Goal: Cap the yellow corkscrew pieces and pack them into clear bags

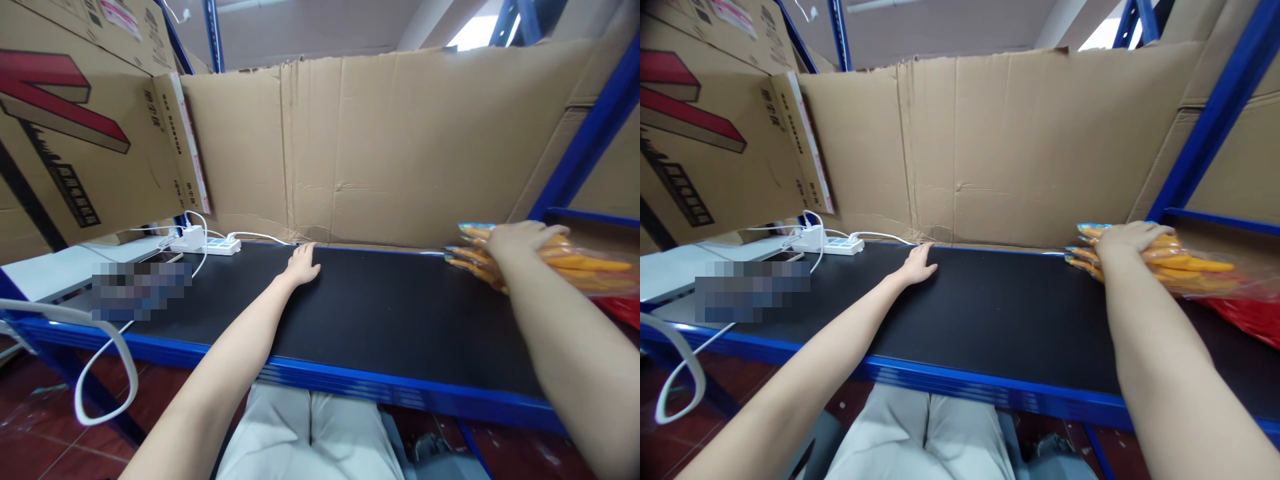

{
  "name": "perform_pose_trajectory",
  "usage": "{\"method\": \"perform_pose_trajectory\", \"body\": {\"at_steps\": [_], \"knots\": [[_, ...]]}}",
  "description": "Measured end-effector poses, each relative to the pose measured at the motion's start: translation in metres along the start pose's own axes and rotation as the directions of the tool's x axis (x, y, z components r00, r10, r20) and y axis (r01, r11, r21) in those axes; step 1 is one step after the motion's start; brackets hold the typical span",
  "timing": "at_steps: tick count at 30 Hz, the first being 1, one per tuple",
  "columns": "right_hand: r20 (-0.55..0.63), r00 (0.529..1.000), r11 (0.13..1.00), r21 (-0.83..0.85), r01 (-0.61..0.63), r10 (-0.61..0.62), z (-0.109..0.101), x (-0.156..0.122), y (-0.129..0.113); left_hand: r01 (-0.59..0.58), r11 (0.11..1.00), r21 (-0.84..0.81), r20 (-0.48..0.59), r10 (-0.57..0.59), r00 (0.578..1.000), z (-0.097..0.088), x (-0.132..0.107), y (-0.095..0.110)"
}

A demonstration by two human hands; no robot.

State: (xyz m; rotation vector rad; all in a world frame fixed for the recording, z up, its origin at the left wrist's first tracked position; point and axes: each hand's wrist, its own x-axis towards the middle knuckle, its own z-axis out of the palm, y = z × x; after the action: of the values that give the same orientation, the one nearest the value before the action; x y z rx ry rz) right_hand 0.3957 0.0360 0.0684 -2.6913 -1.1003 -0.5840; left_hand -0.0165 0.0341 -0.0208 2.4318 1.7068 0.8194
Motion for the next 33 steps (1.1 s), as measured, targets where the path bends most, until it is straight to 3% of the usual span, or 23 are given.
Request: {"method": "perform_pose_trajectory", "body": {"at_steps": [3,5,10,15,20,27,30,33], "knots": [[0.118,0.992,0.996,-0.081,-0.045,0.054,-0.009,0.0,0.0,-0.005,1.0,-0.002,0.006,0.005,1.0,0.001,0.001,-0.001],[0.122,0.993,0.997,-0.074,0.009,0.0,-0.016,-0.003,-0.002,-0.003,1.0,0.0,0.01,0.003,1.0,0.002,0.001,-0.002],[-0.049,0.986,0.976,-0.154,0.152,-0.161,-0.032,-0.019,-0.013,0.004,1.0,-0.005,0.025,-0.004,1.0,0.003,0.001,-0.003],[-0.122,0.919,0.911,-0.235,0.34,-0.375,-0.051,-0.044,-0.031,-0.007,1.0,-0.001,0.04,0.007,0.999,0.003,0.001,-0.002],[-0.198,0.769,0.794,-0.156,0.587,-0.607,-0.068,-0.081,-0.057,-0.012,1.0,-0.001,0.063,0.012,0.998,0.004,0.002,-0.001],[-0.22,0.635,0.619,0.144,0.772,-0.74,-0.071,-0.141,-0.099,0.075,0.997,-0.006,0.102,-0.074,0.992,0.003,0.0,0.0],[-0.343,0.528,0.462,0.259,0.848,-0.777,-0.058,-0.159,-0.111,0.119,0.992,-0.035,0.067,-0.116,0.991,0.0,-0.001,0.0],[-0.5,0.379,0.235,0.328,0.915,-0.779,-0.038,-0.166,-0.116,0.111,0.989,-0.098,0.034,-0.108,0.994,-0.002,-0.001,-0.006]]}}
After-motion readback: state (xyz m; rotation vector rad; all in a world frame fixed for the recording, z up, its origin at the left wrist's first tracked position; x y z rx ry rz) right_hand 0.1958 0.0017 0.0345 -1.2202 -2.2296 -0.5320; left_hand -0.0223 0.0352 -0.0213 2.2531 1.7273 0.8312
